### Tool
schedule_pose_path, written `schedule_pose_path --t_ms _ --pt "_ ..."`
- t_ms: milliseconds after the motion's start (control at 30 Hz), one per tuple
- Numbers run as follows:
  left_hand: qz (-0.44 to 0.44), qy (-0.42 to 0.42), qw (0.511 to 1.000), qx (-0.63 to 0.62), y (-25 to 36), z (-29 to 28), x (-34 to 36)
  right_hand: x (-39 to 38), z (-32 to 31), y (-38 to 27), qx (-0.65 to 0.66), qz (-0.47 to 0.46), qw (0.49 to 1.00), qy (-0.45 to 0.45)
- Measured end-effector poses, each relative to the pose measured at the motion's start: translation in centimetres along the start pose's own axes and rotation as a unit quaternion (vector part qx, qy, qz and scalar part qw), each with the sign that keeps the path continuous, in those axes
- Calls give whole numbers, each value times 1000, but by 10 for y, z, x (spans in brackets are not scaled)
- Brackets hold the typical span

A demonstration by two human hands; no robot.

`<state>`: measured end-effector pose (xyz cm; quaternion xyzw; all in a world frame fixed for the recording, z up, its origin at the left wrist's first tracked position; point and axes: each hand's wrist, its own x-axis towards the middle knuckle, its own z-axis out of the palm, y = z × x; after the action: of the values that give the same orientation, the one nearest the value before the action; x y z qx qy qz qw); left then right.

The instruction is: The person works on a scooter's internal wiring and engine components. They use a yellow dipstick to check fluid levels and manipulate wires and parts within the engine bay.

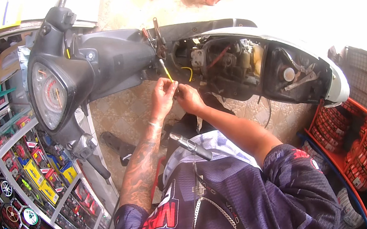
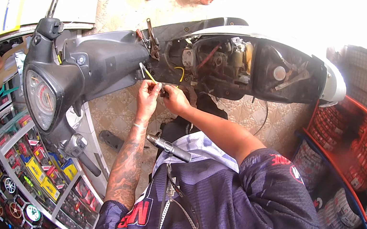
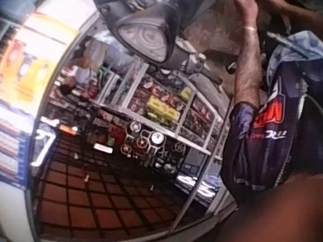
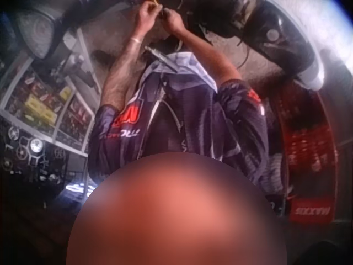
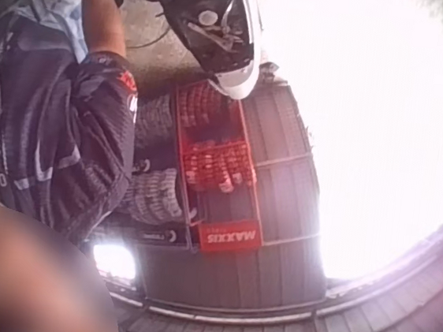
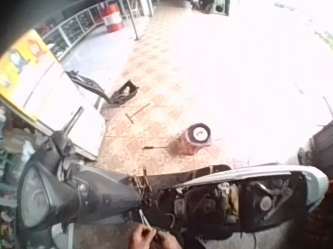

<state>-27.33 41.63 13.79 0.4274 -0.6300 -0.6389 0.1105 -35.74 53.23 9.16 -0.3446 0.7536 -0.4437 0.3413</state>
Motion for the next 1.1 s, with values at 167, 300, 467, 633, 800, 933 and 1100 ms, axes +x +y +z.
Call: schedule_pose_path --t_ms 167,300,467,633,800,933,1100 --pt "11 2 1000 -3 -6 -2 -2 -2 2 1 -19 27 999 14" --pt "0 -8 1000 6 -13 -6 -7 -4 -5 5 -30 85 994 -60" --pt "-3 -20 999 -30 -24 -7 -17 -15 -6 0 -50 65 994 -69" --pt "18 -53 998 -9 -30 -9 -28 -20 -6 -5 -38 97 990 -91" --pt "52 -22 998 -19 -30 -7 -23 -10 6 -15 -34 71 997 -7" --pt "66 -12 998 -6 -27 -13 -13 0 4 -19 -16 91 996 4" --pt "54 -12 998 15 -35 -19 -14 -2 -6 -11 -89 99 986 -105"
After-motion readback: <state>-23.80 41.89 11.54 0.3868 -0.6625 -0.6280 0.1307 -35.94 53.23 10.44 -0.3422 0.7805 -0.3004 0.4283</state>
